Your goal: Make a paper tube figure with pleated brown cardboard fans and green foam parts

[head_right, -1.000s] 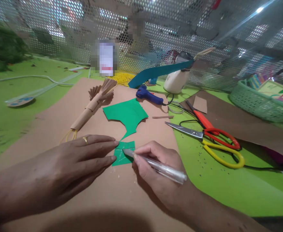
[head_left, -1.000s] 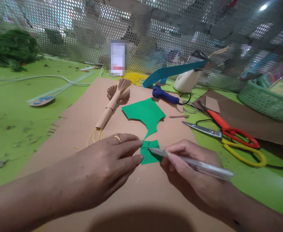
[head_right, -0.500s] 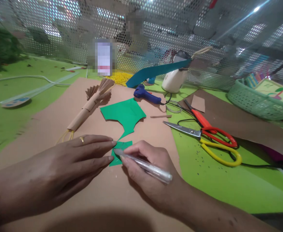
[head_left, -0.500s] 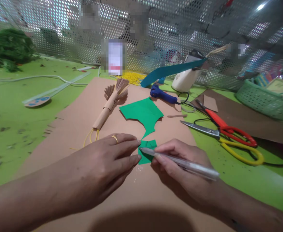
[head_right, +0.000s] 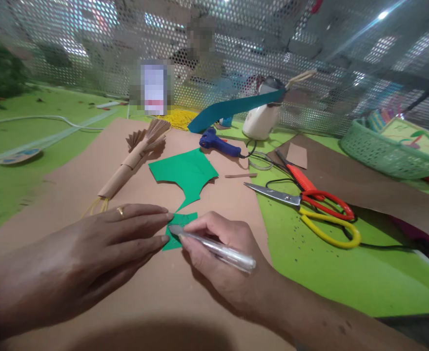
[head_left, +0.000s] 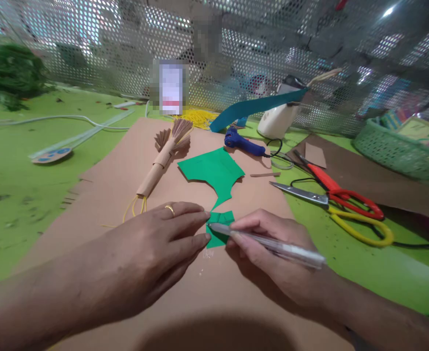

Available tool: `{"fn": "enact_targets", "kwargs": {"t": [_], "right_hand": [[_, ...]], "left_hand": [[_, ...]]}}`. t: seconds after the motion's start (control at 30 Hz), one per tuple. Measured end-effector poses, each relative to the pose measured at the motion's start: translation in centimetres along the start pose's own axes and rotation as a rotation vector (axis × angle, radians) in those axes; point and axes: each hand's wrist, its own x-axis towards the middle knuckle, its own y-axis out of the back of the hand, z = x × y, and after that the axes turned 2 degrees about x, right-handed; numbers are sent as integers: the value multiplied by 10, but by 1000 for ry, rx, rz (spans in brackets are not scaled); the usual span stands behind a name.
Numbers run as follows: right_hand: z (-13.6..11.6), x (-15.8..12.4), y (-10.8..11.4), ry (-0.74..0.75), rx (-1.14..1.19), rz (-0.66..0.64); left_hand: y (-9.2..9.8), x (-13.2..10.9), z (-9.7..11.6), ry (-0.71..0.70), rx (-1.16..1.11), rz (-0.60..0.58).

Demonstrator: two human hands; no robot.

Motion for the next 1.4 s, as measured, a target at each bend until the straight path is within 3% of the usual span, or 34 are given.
{"fn": "enact_targets", "kwargs": {"t": [1.03,1.4], "right_hand": [[4,-11,12,-37,-31,164],[7,-4,-3,-40,66,44]], "left_hand": [[3,1,1,8,21,-5],[0,-1,1,17,-17,12]]}}
